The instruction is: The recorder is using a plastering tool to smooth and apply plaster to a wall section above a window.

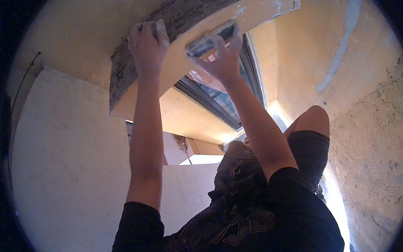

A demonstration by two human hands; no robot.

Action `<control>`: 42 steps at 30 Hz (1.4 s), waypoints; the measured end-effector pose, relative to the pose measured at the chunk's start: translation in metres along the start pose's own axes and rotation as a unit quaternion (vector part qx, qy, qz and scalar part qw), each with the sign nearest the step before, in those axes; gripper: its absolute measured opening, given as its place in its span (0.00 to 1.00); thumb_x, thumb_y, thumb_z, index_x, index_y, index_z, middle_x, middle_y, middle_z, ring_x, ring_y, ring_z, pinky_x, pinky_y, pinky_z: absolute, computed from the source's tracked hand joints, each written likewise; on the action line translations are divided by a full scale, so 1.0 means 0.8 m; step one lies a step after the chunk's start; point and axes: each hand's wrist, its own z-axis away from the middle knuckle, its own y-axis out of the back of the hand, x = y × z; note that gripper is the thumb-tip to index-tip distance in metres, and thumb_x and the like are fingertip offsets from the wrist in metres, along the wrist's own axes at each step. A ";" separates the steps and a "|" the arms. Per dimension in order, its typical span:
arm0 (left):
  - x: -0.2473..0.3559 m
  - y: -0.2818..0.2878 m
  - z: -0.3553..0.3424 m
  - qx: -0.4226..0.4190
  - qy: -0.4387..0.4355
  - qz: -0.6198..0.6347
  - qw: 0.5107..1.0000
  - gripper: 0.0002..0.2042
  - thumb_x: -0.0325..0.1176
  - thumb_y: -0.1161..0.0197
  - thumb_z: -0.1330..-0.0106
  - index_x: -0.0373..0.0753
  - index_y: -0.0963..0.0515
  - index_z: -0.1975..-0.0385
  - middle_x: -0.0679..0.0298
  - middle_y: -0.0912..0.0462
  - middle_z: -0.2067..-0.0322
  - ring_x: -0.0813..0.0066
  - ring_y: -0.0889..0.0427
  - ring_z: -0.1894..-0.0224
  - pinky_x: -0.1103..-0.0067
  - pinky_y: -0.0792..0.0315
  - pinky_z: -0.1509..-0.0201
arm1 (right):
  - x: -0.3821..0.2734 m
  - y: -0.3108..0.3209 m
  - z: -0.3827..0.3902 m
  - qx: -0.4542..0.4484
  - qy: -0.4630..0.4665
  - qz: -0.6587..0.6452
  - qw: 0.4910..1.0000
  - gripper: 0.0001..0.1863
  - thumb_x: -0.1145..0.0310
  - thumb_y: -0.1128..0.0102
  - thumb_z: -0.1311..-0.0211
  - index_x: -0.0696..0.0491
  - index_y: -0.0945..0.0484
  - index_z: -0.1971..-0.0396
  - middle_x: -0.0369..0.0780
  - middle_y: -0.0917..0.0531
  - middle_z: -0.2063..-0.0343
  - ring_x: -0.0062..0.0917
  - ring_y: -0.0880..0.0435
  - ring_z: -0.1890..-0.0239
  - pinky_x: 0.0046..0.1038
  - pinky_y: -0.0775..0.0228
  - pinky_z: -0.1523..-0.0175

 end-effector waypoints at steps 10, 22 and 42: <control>0.012 0.004 -0.007 0.003 0.010 -0.010 1.000 0.18 0.46 0.43 0.35 0.35 0.21 0.64 0.48 0.26 0.56 0.48 0.28 0.50 0.55 0.35 0.45 | 0.045 0.013 -0.051 0.026 -0.051 -0.067 0.996 0.40 0.49 0.18 0.71 0.48 0.23 0.53 0.65 0.42 0.40 0.61 0.45 0.36 0.52 0.50 0.32; 0.015 0.009 -0.005 0.018 0.010 -0.029 0.999 0.17 0.45 0.43 0.34 0.34 0.21 0.64 0.50 0.26 0.57 0.49 0.28 0.50 0.57 0.34 0.46 | 0.009 0.018 -0.055 0.022 -0.019 -0.020 0.999 0.38 0.49 0.19 0.70 0.46 0.22 0.54 0.62 0.39 0.42 0.58 0.44 0.36 0.51 0.44 0.35; 0.013 -0.001 -0.005 0.060 0.061 -0.039 0.996 0.16 0.43 0.47 0.34 0.37 0.19 0.70 0.52 0.24 0.58 0.52 0.27 0.53 0.57 0.37 0.46 | 0.026 0.004 -0.062 0.075 -0.037 0.032 0.996 0.39 0.54 0.17 0.71 0.51 0.26 0.54 0.58 0.38 0.43 0.51 0.39 0.38 0.45 0.38 0.39</control>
